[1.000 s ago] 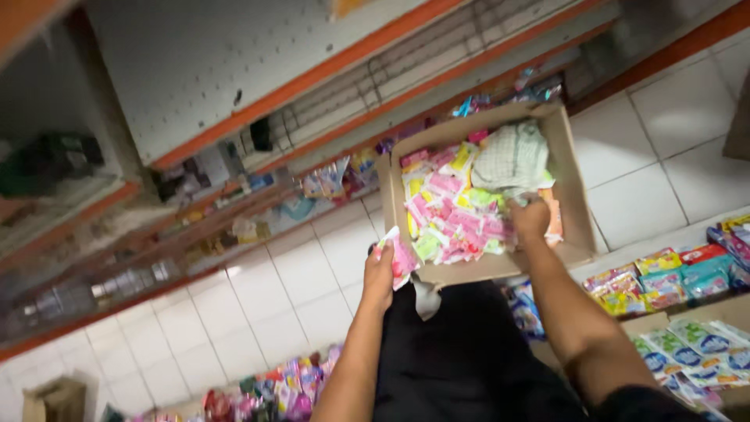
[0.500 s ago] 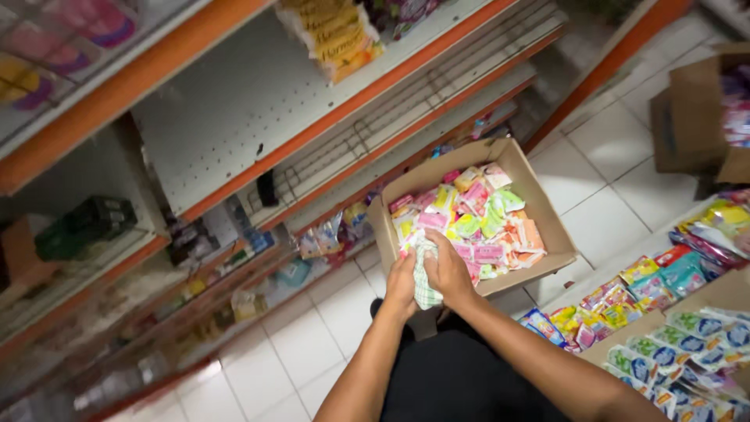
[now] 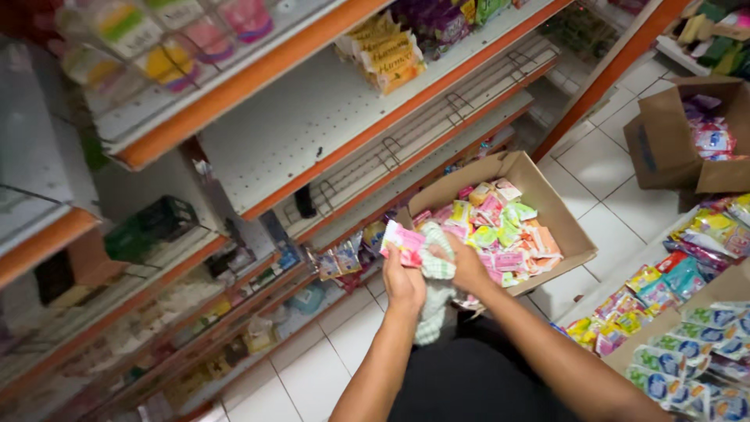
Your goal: The person picks up packets from a cardboard box and places them onto shelves in a convenience store. They use a cloth and a handheld scanner while organizing the items on the rack.
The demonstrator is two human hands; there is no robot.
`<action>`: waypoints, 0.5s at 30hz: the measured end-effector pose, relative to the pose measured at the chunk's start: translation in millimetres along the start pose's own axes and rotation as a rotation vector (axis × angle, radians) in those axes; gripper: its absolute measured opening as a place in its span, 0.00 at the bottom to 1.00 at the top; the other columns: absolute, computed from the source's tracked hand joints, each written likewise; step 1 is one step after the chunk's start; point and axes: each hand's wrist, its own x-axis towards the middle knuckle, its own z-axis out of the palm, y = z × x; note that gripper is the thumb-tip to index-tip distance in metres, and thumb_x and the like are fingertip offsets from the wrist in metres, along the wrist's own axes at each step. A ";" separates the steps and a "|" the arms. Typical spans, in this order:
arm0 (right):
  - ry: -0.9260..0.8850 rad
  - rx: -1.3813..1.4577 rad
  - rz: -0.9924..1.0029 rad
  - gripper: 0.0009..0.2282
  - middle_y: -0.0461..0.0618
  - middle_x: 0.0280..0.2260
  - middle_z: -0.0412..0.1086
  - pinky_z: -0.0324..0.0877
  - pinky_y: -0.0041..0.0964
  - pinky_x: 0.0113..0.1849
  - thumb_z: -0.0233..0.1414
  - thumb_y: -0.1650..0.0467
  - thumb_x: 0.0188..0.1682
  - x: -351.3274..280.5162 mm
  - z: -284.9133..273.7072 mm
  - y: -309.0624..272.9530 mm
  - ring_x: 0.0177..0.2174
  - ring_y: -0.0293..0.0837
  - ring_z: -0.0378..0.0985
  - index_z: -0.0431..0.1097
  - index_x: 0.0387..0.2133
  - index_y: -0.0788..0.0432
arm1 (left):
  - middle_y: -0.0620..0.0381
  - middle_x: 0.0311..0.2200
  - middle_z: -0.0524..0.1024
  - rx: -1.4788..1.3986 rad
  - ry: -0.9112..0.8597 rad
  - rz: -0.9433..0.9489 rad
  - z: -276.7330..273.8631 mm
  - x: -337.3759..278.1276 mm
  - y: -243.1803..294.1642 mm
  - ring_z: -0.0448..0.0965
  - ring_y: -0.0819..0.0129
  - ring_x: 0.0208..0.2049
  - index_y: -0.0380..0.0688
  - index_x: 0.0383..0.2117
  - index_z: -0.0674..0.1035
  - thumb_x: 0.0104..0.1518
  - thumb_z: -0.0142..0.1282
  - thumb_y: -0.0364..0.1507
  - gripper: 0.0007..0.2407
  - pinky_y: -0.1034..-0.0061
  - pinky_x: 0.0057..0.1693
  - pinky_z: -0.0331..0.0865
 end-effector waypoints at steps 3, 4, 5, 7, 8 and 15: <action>0.163 -0.403 -0.008 0.29 0.65 0.55 0.69 0.66 0.45 0.54 0.60 0.61 0.47 23.5 -24.4 36.7 0.54 0.57 0.72 0.62 0.59 0.63 | 0.51 0.55 0.74 0.031 -0.092 0.102 22.6 14.3 52.5 0.75 0.59 0.57 0.38 0.59 0.69 0.68 0.43 0.38 0.20 0.61 0.62 0.69; 0.165 -0.580 0.075 0.35 0.67 0.57 0.63 0.64 0.47 0.53 0.63 0.61 0.43 23.5 -35.2 43.7 0.55 0.61 0.68 0.58 0.61 0.65 | 0.52 0.55 0.74 0.046 -0.118 0.129 24.0 11.7 67.7 0.74 0.59 0.57 0.38 0.59 0.69 0.67 0.43 0.38 0.20 0.60 0.62 0.68; 0.143 -0.601 0.091 0.34 0.67 0.57 0.63 0.64 0.46 0.54 0.62 0.61 0.45 24.1 -40.6 44.7 0.55 0.60 0.68 0.58 0.61 0.65 | 0.52 0.55 0.74 0.060 -0.088 0.146 25.6 13.8 78.8 0.74 0.59 0.57 0.39 0.59 0.69 0.68 0.42 0.39 0.20 0.59 0.62 0.69; 0.112 -0.638 0.126 0.32 0.67 0.57 0.64 0.64 0.46 0.55 0.62 0.62 0.48 27.9 -50.0 27.5 0.56 0.59 0.68 0.59 0.61 0.65 | 0.52 0.56 0.73 0.092 -0.037 0.173 27.1 28.7 94.1 0.74 0.58 0.56 0.39 0.59 0.69 0.68 0.42 0.40 0.20 0.57 0.61 0.69; 0.011 -0.303 0.152 0.30 0.63 0.56 0.67 0.67 0.44 0.53 0.59 0.62 0.48 32.7 -47.9 10.0 0.54 0.55 0.71 0.60 0.61 0.64 | 0.52 0.54 0.74 0.062 -0.031 0.190 26.2 35.9 92.1 0.75 0.59 0.55 0.38 0.58 0.69 0.67 0.41 0.41 0.20 0.58 0.60 0.70; -0.165 0.123 -0.239 0.23 0.53 0.48 0.74 0.74 0.36 0.45 0.58 0.67 0.48 99.4 -18.3 -142.2 0.45 0.42 0.77 0.66 0.57 0.62 | 0.53 0.38 0.77 0.187 -0.050 0.390 56.2 72.3 30.2 0.77 0.69 0.36 0.34 0.50 0.74 0.71 0.48 0.38 0.16 0.72 0.41 0.72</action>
